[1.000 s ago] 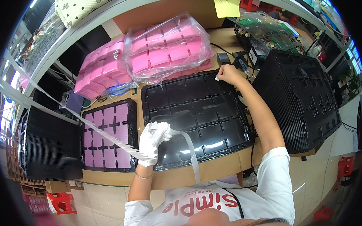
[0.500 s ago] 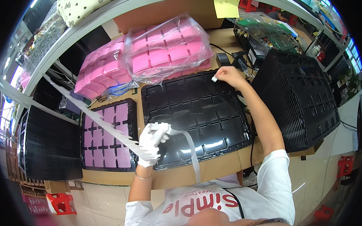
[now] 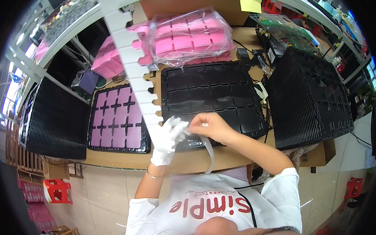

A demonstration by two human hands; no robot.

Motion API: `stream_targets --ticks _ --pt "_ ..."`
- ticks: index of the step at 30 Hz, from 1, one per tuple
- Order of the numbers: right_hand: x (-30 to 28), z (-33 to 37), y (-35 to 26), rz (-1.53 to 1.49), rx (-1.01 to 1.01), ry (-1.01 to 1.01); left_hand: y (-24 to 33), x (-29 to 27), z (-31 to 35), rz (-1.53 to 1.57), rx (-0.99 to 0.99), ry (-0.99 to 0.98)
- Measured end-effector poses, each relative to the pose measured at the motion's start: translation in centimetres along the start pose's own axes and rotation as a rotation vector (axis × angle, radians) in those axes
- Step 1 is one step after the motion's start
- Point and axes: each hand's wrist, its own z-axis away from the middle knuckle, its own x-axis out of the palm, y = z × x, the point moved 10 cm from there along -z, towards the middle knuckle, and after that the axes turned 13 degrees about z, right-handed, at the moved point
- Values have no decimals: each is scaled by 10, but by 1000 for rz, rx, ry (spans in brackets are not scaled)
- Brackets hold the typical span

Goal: The person places pink plastic inserts into black plastic trays. They then use a white plastic strip to wipe the surface of the black trays. The person repeats this process for multiple trays, handling them one at a time.

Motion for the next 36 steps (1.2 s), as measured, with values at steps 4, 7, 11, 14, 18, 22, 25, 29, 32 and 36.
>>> stream_targets --ticks 4,7,11,14,18,22,25,29,32,36 --pt "8 25 -38 254 -249 142 3 -17 24 -88 26 106" --pt "25 54 -69 497 -580 292 8 -18 46 -115 -7 96" --pt "54 74 -83 641 -835 219 13 -46 64 -56 41 118" --pt "39 29 -65 426 -522 137 34 -70 75 -4 153 154" --pt "45 -26 -22 635 -369 -18 29 -96 76 38 151 241" --pt "64 -42 -17 793 -434 -121 26 -95 75 30 142 210" --pt "66 -47 -19 787 -310 -238 25 -97 74 48 129 220" --pt "66 -52 -12 836 -232 -229 21 -100 70 58 107 207" --pt "66 -54 -12 824 -197 -219 22 -100 71 69 126 219" --pt "66 -57 -10 837 -208 -219 22 -101 70 62 128 197"
